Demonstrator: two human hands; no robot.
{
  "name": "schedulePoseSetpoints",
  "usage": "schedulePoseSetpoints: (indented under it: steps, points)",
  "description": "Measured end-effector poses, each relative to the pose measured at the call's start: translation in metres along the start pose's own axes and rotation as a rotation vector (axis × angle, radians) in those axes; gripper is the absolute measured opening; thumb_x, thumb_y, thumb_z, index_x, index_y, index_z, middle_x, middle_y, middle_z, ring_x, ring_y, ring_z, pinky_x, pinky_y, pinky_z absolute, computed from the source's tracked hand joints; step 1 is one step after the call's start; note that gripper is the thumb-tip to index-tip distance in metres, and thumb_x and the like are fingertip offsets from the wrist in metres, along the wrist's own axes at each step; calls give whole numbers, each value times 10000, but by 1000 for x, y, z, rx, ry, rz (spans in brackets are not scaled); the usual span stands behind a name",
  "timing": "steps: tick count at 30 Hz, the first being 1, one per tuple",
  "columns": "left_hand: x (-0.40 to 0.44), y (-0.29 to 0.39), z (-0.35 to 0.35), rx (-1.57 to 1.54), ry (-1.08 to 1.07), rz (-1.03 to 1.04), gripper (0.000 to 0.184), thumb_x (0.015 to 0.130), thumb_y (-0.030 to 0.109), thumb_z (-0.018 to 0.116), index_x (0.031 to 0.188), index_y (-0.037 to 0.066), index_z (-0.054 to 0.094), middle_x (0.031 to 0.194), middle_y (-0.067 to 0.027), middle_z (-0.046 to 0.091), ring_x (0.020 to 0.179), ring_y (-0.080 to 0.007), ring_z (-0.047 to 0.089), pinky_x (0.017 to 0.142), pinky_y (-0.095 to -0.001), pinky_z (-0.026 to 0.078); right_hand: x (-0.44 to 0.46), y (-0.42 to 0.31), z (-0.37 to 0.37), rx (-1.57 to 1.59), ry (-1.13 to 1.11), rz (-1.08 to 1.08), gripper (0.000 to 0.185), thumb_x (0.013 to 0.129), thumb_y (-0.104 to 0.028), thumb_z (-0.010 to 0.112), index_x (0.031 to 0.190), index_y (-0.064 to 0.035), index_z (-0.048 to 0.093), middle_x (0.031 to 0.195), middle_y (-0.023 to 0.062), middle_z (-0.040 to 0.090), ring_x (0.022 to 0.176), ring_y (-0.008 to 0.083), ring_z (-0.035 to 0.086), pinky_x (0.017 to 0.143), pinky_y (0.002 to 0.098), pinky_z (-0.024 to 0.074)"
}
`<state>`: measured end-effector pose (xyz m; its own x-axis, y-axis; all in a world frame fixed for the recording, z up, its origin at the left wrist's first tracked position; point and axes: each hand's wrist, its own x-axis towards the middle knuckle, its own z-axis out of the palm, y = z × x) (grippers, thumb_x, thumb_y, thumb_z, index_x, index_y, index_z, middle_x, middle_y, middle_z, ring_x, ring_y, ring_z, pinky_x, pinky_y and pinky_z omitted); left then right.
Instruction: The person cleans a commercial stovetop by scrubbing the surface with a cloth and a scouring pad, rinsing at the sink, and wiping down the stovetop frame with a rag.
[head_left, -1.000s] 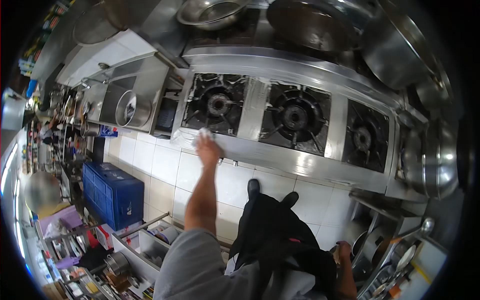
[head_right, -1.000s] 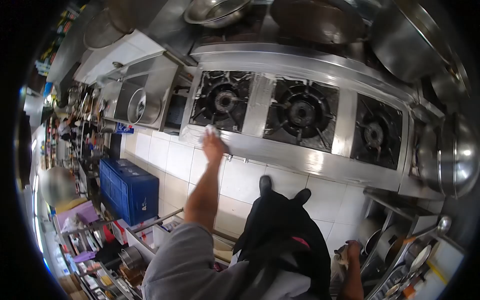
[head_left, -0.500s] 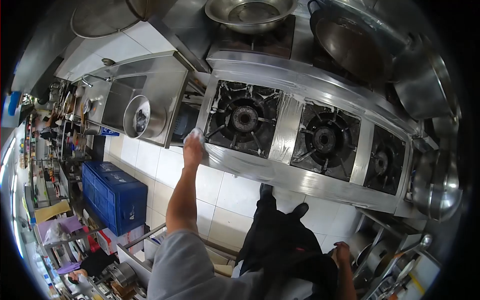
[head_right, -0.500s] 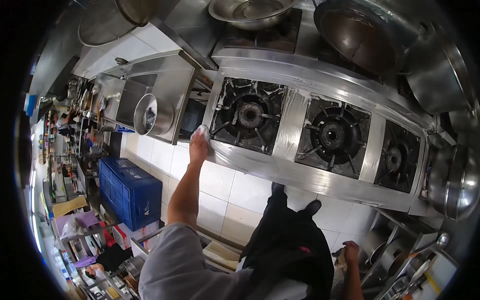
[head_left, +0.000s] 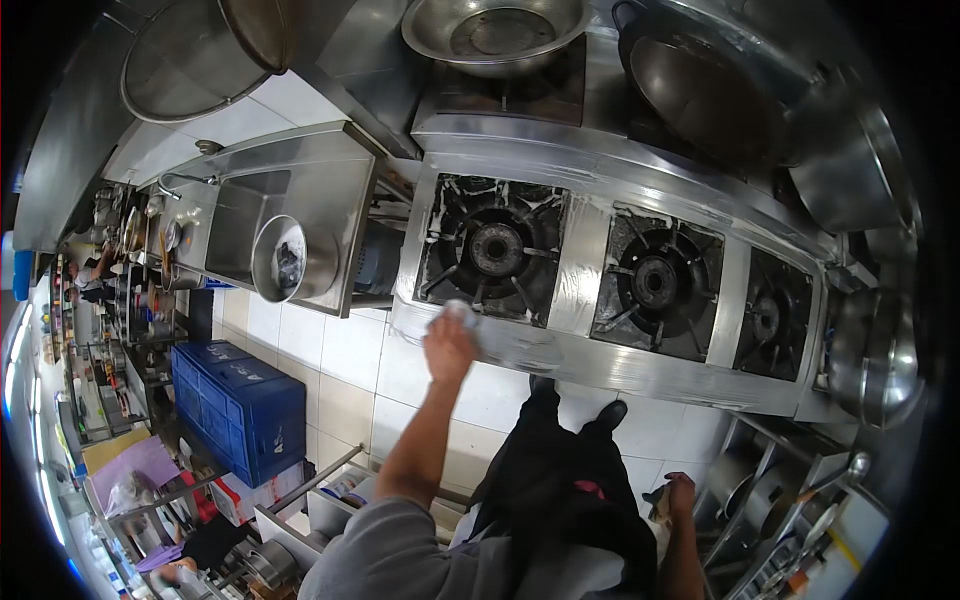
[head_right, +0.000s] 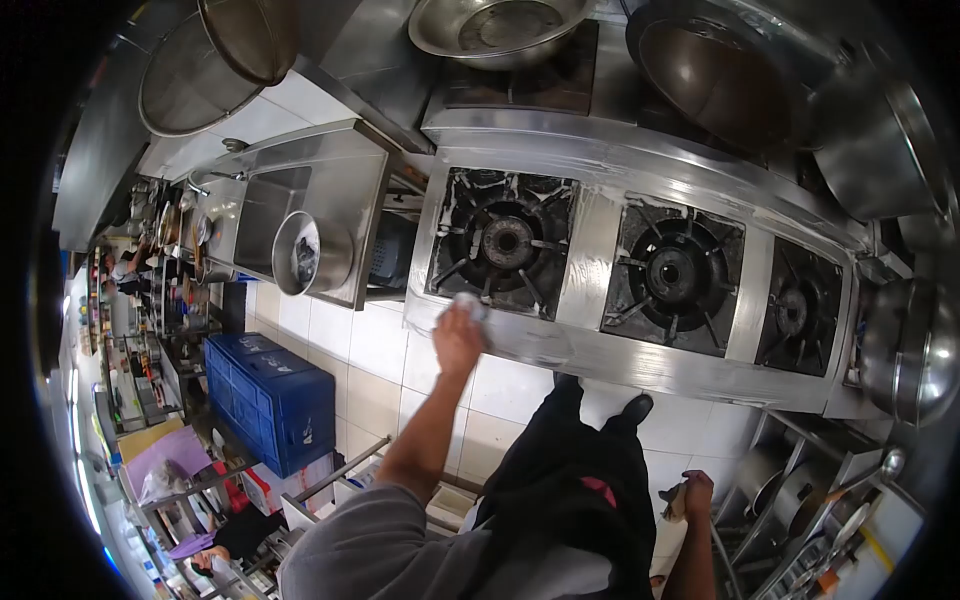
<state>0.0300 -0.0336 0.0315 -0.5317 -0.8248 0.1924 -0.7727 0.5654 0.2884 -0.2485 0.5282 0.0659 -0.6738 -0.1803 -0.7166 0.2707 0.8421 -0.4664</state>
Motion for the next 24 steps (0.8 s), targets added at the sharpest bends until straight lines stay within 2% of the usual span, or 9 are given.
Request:
schedulePoseSetpoints:
  steps: [5, 7, 8, 9, 11, 14, 18, 22, 24]
  points:
    - [-4, 24, 21, 55, 113, -149, 395, 862, 134, 612, 1246, 38, 600, 1288, -217, 584, 1114, -422, 565, 895, -538, 487, -7, 24, -6, 28, 24, 10, 259, 913, -164, 519, 907, -7, 725, 778, 102, 667, 760, 195, 615, 721, 352, 497]
    - [-5, 47, 5, 132, -19, -176, 415, 858, 142, 613, 1263, 52, 590, 1290, -207, 583, 1119, -419, 567, 906, -540, 490, -12, 37, -4, -369, -51, -310, 245, 863, -112, 524, 914, -29, 749, 876, 185, 709, 820, 312, 684, 780, 401, 538]
    - [-5, 20, 9, 138, -17, -131, 415, 847, 135, 617, 1255, 60, 597, 1290, -201, 584, 1117, -414, 569, 913, -536, 487, -12, 43, -2, -359, -85, -91, 268, 878, -108, 502, 913, -26, 755, 951, 212, 710, 911, 357, 686, 847, 427, 541]
    - [-2, -8, 12, 145, -16, -80, 416, 837, 128, 622, 1248, 69, 605, 1290, -196, 585, 1114, -409, 571, 921, -532, 484, 9, 103, -4, -710, -94, -374, 305, 888, -117, 469, 895, -41, 764, 948, 190, 718, 919, 344, 690, 852, 412, 544]
    - [29, -19, -19, 89, 10, -219, 412, 813, 102, 581, 1218, 50, 641, 1294, -197, 582, 1143, -391, 565, 898, -520, 476, -17, 78, -1, -264, 0, -73, 265, 848, -89, 513, 890, -12, 763, 921, 194, 730, 891, 284, 698, 843, 378, 528]
    - [16, -26, 7, 123, 3, -57, 447, 782, 50, 576, 1226, 54, 628, 1278, -199, 582, 1151, -397, 548, 899, -504, 476, -14, 88, 10, -172, 2, 17, 258, 838, -83, 518, 877, -7, 762, 908, 189, 728, 876, 270, 698, 829, 372, 531]
    - [-22, -25, -4, 77, -84, -4, 456, 819, 58, 566, 1271, 82, 615, 1237, -186, 607, 1156, -391, 548, 888, -514, 475, -2, 82, 12, -368, -63, -125, 253, 843, -92, 521, 878, -4, 755, 838, 153, 711, 800, 240, 667, 766, 357, 519]
    - [24, -126, 9, 54, 126, 92, 420, 880, 206, 534, 1273, 100, 637, 1245, -196, 616, 1118, -403, 575, 863, -525, 486, -18, 4, 4, -41, 42, 93, 262, 842, -109, 512, 901, -3, 745, 800, 123, 692, 761, 218, 641, 730, 345, 508]
    - [97, -142, 7, 24, -2, 195, 409, 883, 60, 452, 1227, 102, 670, 1272, -203, 620, 1189, -402, 571, 988, -515, 467, -14, 9, 7, 0, 22, 67, 290, 845, -116, 485, 923, 0, 739, 793, 132, 699, 766, 227, 657, 731, 349, 509]
